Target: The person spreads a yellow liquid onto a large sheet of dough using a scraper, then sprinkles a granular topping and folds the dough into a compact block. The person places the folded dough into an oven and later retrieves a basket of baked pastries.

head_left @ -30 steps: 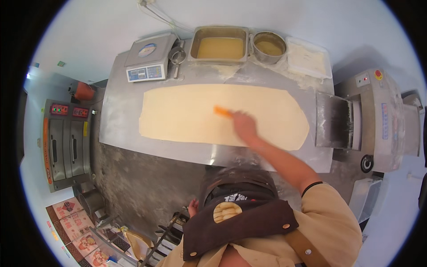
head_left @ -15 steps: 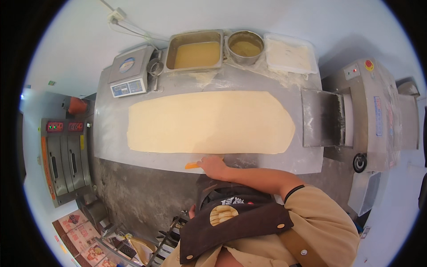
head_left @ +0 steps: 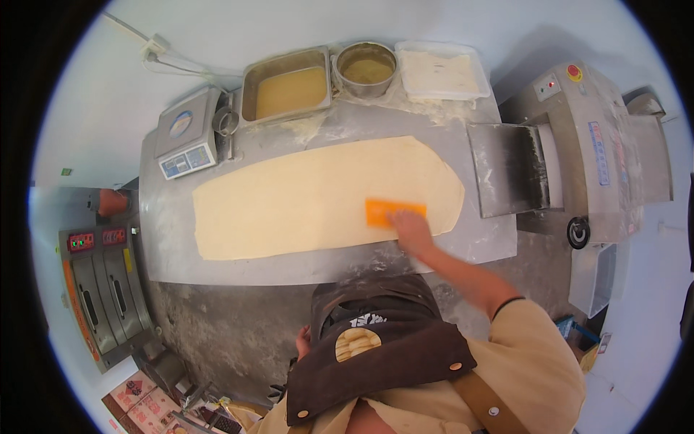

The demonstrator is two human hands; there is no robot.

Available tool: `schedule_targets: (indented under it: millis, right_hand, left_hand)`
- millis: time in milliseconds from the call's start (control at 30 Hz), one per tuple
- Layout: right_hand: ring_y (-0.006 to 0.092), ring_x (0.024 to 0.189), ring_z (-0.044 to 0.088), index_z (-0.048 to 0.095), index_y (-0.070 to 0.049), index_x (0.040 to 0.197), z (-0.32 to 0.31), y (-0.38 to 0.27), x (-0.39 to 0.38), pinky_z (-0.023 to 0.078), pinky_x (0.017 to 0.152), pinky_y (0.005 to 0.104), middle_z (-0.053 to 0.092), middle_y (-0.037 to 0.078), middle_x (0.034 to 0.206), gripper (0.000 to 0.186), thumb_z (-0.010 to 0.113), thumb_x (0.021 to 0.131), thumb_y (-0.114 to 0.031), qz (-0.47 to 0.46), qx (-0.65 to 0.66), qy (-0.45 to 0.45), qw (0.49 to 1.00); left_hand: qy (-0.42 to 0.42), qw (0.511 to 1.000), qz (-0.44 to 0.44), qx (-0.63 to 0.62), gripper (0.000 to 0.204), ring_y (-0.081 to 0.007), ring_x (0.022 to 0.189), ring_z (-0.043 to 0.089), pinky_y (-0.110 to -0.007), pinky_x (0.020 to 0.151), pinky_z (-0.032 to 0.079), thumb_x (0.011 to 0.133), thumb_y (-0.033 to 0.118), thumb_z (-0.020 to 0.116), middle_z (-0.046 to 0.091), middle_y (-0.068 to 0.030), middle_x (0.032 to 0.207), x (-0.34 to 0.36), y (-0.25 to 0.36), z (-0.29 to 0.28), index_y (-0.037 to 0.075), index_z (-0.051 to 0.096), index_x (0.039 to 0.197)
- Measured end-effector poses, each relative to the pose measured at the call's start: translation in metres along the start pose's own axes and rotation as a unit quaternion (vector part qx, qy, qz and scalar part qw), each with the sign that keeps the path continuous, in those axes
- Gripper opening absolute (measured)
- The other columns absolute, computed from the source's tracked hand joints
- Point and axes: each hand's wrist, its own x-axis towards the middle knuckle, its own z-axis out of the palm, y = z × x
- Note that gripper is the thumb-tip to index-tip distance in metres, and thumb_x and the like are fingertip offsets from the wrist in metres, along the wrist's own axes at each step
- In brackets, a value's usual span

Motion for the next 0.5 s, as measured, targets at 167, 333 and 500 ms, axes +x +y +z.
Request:
schedule_targets:
  millis: [167,333,500]
  right_hand:
    - [0.0358,0.096,0.072,0.076,-0.009,0.122,-0.037,-0.056,-0.050,0.056,0.085,0.0506,0.075,0.014,0.102,0.034,0.064,0.090,-0.006,-0.010,0.153,-0.075,0.985]
    - [0.0375,0.098,0.072,0.077,-0.008,0.122,-0.073,0.050,0.049,0.056,0.086,0.0510,0.077,0.015,0.104,0.032,0.057,0.097,-0.008,0.075,0.050,0.056,0.994]
    - [0.0328,0.098,0.070,0.071,-0.013,0.131,-0.075,0.135,0.072,0.055,0.082,0.0500,0.070,0.012,0.100,0.036,0.056,0.099,-0.009,0.167,-0.096,-0.031,0.981]
  left_hand:
    - [-0.049,0.998,-0.033,-0.036,0.054,-0.0354,0.125,0.068,-0.050,0.111,0.052,0.108,0.042,0.052,0.072,-0.0170,0.138,0.038,-0.005,-0.019,0.005,0.064,0.145]
    - [-0.074,0.995,-0.057,-0.023,0.051,-0.0342,0.121,0.069,-0.049,0.109,0.053,0.108,0.041,0.054,0.074,-0.0161,0.131,0.043,0.013,-0.028,0.004,0.065,0.142]
    - [-0.038,0.998,-0.039,0.004,0.048,-0.0333,0.117,0.071,-0.049,0.106,0.054,0.108,0.039,0.056,0.076,-0.0163,0.127,0.052,0.028,-0.046,0.002,0.068,0.136]
